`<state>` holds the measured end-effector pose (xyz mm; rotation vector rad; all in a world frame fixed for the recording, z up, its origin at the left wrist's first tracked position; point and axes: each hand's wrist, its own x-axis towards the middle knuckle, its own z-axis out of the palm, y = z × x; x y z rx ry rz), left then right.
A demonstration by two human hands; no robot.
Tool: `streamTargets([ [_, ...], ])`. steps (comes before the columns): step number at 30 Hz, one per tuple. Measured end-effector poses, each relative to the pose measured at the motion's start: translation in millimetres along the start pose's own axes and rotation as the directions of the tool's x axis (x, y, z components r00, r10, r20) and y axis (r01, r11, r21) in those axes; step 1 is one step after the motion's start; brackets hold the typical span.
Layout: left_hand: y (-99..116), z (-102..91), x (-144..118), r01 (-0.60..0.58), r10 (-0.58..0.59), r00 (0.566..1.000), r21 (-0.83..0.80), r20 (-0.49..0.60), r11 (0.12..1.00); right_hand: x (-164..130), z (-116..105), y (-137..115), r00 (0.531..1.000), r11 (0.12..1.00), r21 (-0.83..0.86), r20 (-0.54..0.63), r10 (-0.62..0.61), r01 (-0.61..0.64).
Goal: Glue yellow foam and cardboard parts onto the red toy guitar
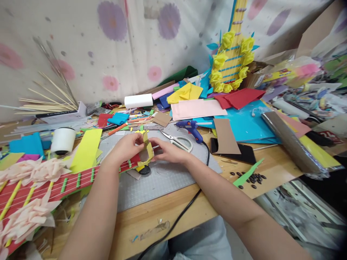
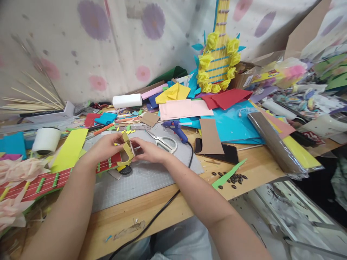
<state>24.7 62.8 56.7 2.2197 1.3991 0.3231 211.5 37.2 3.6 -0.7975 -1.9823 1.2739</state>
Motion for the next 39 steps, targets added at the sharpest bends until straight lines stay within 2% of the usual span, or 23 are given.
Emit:
streamTargets([
  [14, -0.7, -0.4, -2.7, -0.026, 0.026, 1.000, 0.000, -0.011, 1.000, -0.6, 1.3, -2.6, 1.000, 0.999, -0.039, -0.002, 0.018, -0.018],
  [20, -2.8, -4.5, -4.8, -0.066, 0.061, 0.996, -0.092, -0.060, 0.994, -2.0, -0.5, -0.2, 1.000, 0.998, -0.059, -0.005, 0.011, -0.011],
  [33, 11.3, -3.8, -4.2, 0.006, -0.007, 0.998, -0.002, -0.057, 1.000, -1.6, 0.8, 3.0, 0.998, 0.998, 0.021, -0.020, 0.051, -0.051],
  [39, 9.6, -2.6, -3.3, 0.031, -0.032, 0.999, -0.037, -0.029, 0.999, -2.3, 0.2, 1.1, 0.999, 0.998, 0.029, -0.020, 0.048, -0.048],
])
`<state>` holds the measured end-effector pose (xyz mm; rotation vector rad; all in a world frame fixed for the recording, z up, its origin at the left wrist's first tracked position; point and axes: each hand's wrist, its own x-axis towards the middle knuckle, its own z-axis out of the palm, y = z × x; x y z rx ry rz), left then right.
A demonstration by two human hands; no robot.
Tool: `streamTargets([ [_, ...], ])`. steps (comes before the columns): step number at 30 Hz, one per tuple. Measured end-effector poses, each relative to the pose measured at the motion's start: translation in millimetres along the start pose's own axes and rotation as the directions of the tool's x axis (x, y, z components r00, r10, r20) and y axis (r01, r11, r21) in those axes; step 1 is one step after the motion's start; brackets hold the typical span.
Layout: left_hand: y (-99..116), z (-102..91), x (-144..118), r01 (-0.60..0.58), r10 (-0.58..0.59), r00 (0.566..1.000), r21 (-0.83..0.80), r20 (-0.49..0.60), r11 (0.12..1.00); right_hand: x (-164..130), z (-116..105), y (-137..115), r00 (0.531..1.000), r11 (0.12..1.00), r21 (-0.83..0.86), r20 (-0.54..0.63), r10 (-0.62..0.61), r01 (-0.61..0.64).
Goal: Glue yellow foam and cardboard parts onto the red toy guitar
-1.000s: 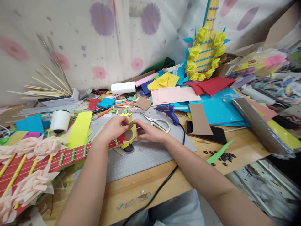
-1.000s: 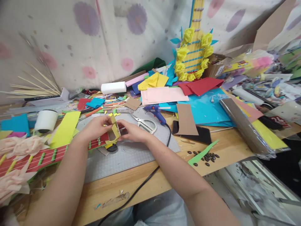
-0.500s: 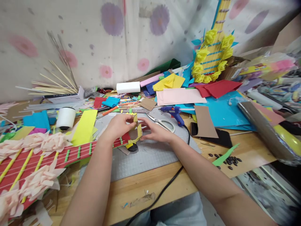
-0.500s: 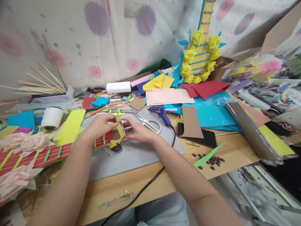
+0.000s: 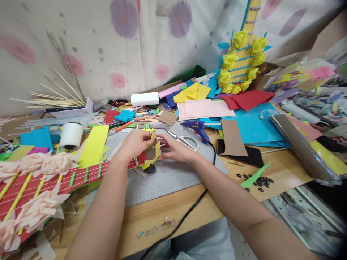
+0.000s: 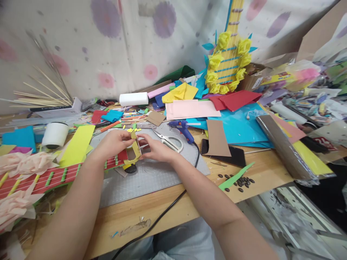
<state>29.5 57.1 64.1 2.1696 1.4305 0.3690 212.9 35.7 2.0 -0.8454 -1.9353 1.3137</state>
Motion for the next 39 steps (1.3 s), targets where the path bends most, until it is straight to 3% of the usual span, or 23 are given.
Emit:
streamTargets([
  [9, -2.7, 0.9, 2.5, -0.021, 0.021, 1.000, -0.004, -0.008, 1.000, -1.2, -1.7, -5.2, 1.000, 0.993, -0.113, -0.009, 0.030, -0.030],
  [15, -6.7, -1.6, -0.1, -0.030, 0.029, 1.000, -0.067, -0.003, 0.997, -12.3, -18.4, -15.0, 1.000, 0.973, -0.230, 0.006, -0.004, 0.005],
  [18, -10.3, -3.1, -1.4, -0.026, 0.025, 1.000, -0.099, -0.013, 0.995, -12.8, -20.6, -18.4, 0.999, 0.952, -0.302, -0.027, 0.038, -0.045],
  [21, -9.7, -3.4, -2.2, -0.014, 0.012, 0.999, -0.070, -0.040, 0.997, -6.4, -10.6, -16.4, 0.974, 0.912, -0.387, -0.219, 0.054, -0.137],
  [24, -3.6, -3.1, -2.5, -0.011, 0.012, 0.998, 0.026, -0.056, 1.000, 1.4, 4.4, -13.4, 0.946, 0.879, -0.441, -0.322, 0.034, -0.182],
  [29, 3.7, -1.3, -1.7, -0.017, 0.027, 0.997, 0.131, -0.076, 0.991, 8.1, 18.2, -17.8, 0.931, 0.821, -0.517, -0.363, 0.047, -0.243],
  [39, 4.9, -2.6, -1.9, -0.021, 0.032, 0.998, 0.188, -0.057, 0.982, 10.5, 18.9, -21.3, 0.945, 0.617, -0.735, -0.321, 0.052, -0.284],
])
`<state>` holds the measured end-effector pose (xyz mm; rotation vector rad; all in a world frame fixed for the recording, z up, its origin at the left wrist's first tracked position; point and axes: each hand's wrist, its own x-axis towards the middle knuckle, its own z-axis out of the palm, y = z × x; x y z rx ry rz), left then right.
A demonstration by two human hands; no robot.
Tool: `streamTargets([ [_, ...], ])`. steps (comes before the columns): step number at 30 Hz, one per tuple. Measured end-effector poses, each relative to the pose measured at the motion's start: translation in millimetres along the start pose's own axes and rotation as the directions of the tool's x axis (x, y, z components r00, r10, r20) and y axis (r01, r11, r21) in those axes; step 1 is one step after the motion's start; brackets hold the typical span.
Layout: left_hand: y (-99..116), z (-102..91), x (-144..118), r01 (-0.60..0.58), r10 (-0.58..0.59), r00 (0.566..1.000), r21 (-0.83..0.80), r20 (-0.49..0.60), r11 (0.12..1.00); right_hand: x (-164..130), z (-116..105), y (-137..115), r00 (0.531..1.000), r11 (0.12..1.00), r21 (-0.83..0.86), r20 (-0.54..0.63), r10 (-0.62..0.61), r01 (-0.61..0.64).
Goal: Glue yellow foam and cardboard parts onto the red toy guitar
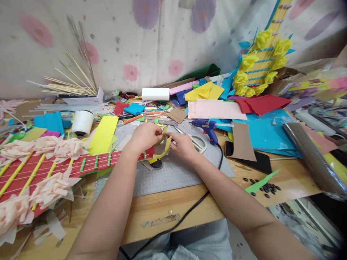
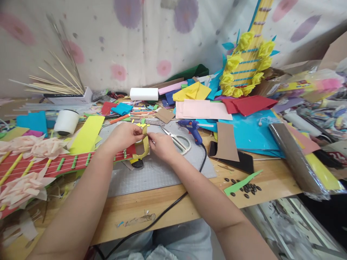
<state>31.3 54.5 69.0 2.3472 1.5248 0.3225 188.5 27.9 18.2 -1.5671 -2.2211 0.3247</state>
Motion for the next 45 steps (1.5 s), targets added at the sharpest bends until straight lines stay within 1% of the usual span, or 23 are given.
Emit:
streamTargets([
  [3, -0.7, -1.3, 0.4, -0.014, 0.013, 1.000, 0.011, 0.018, 1.000, -0.7, -2.5, -3.0, 1.000, 0.998, -0.070, 0.010, -0.006, 0.006],
  [8, -3.9, 0.2, 1.9, -0.029, 0.029, 0.999, 0.009, 0.017, 1.000, -0.8, -4.8, -5.5, 0.999, 0.986, -0.163, 0.034, -0.026, 0.032],
  [18, -6.6, 1.2, 3.4, -0.031, 0.031, 0.999, 0.023, 0.021, 0.999, 0.1, -3.9, -7.2, 0.998, 0.975, -0.218, 0.030, -0.047, 0.052],
  [21, -8.8, 2.0, 4.0, -0.025, 0.024, 1.000, 0.032, 0.018, 0.999, 0.6, -3.3, -5.7, 0.999, 0.982, -0.184, 0.030, -0.038, 0.043],
  [23, -10.9, 1.5, 3.3, -0.029, 0.029, 0.999, -0.001, 0.020, 1.000, 1.4, -2.7, -2.8, 0.999, 0.991, -0.129, 0.016, -0.034, 0.035],
  [27, -14.9, -0.8, -1.9, -0.005, 0.009, 0.999, -0.118, 0.036, 0.993, 1.6, -0.3, 5.7, 1.000, 0.999, 0.048, -0.021, -0.016, 0.017],
  [29, -15.6, 0.3, -6.0, 0.013, -0.008, 0.999, -0.140, 0.036, 0.990, -0.3, 1.6, 9.6, 0.999, 0.990, 0.138, -0.034, 0.006, -0.001],
  [32, -14.8, 7.8, -13.3, 0.039, -0.041, 0.999, -0.082, -0.021, 0.996, -5.4, 4.0, 12.7, 0.999, 0.976, 0.219, -0.045, 0.016, -0.005],
  [35, -12.2, 20.9, -20.5, 0.084, -0.088, 0.986, -0.035, -0.139, 0.996, -10.7, 4.9, 11.8, 0.999, 0.973, 0.232, -0.048, 0.001, 0.010],
  [38, -9.6, 33.8, -25.6, 0.026, -0.033, 0.963, -0.028, -0.268, 0.999, -13.7, 4.8, 9.1, 0.998, 0.981, 0.192, -0.057, 0.004, 0.007],
  [40, -8.9, 39.4, -26.9, -0.007, 0.001, 0.945, -0.018, -0.326, 1.000, -14.5, 4.9, 7.3, 0.998, 0.990, 0.143, -0.066, 0.010, 0.000],
  [42, -9.1, 41.7, -26.2, -0.001, -0.009, 0.942, -0.030, -0.336, 1.000, -14.9, 5.5, 5.8, 0.997, 0.997, 0.080, -0.071, 0.004, 0.002],
  [45, -10.9, 39.7, -22.3, 0.015, -0.037, 0.953, -0.075, -0.302, 0.997, -15.7, 6.8, 3.6, 0.996, 0.999, -0.010, -0.081, -0.032, 0.032],
])
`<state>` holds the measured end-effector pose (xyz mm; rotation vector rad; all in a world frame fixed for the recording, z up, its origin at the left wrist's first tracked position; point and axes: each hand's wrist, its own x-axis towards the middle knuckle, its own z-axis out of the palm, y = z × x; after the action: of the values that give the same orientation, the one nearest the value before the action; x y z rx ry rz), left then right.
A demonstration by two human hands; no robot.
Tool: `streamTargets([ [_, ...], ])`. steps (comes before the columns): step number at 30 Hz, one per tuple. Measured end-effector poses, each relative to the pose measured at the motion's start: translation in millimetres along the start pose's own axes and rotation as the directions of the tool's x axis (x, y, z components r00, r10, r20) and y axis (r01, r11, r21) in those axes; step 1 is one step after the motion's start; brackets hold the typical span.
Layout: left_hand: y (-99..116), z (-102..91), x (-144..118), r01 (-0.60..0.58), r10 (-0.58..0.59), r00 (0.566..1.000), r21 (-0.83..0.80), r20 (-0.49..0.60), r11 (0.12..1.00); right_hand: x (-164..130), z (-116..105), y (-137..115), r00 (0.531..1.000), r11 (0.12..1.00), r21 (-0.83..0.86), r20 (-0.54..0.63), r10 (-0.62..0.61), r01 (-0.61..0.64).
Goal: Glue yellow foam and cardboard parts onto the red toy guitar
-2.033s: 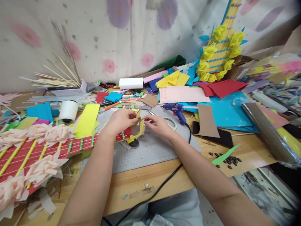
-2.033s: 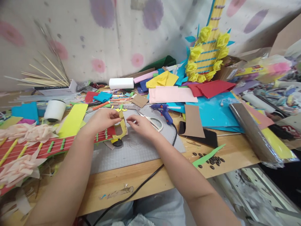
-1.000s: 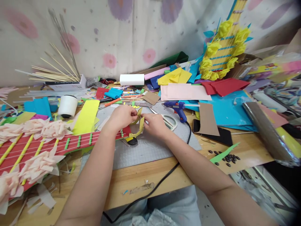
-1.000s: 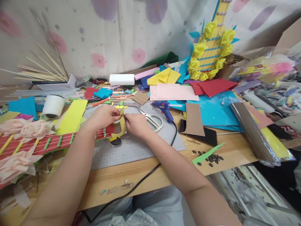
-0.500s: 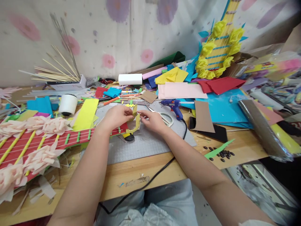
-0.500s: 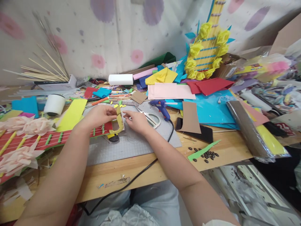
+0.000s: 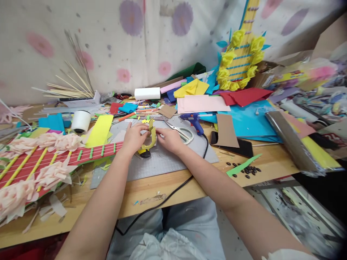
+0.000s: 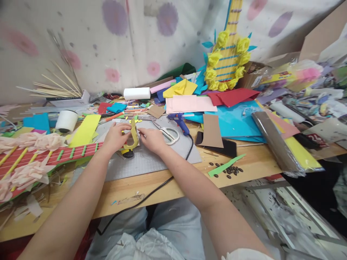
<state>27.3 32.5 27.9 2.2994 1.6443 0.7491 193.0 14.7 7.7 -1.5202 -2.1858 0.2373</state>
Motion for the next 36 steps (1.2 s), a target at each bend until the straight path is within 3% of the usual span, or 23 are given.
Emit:
streamTargets([
  [6, -2.3, -4.7, 9.4, -0.061, 0.061, 0.996, -0.003, 0.067, 0.998, 0.0, -0.6, -5.9, 0.999, 0.992, -0.119, 0.029, -0.039, 0.042],
  [13, 0.2, -3.7, 10.3, -0.041, 0.041, 0.998, -0.017, 0.057, 0.999, 2.4, -4.9, -9.0, 0.996, 0.986, -0.157, 0.074, -0.053, 0.064],
  [23, 0.5, -4.0, 10.8, -0.045, 0.046, 0.998, -0.043, 0.036, 0.998, 3.9, -0.2, -9.8, 0.996, 0.978, -0.188, 0.035, -0.084, 0.089],
  [31, 0.3, -4.8, 10.4, 0.001, 0.001, 0.996, -0.026, 0.085, 1.000, 4.8, -3.0, -9.3, 0.995, 0.983, -0.157, 0.044, -0.091, 0.097],
  [36, -11.9, -15.0, 2.7, 0.086, -0.057, 0.988, -0.202, 0.147, 0.976, 2.7, -6.1, 6.9, 0.997, 0.997, 0.016, -0.001, -0.075, 0.075],
])
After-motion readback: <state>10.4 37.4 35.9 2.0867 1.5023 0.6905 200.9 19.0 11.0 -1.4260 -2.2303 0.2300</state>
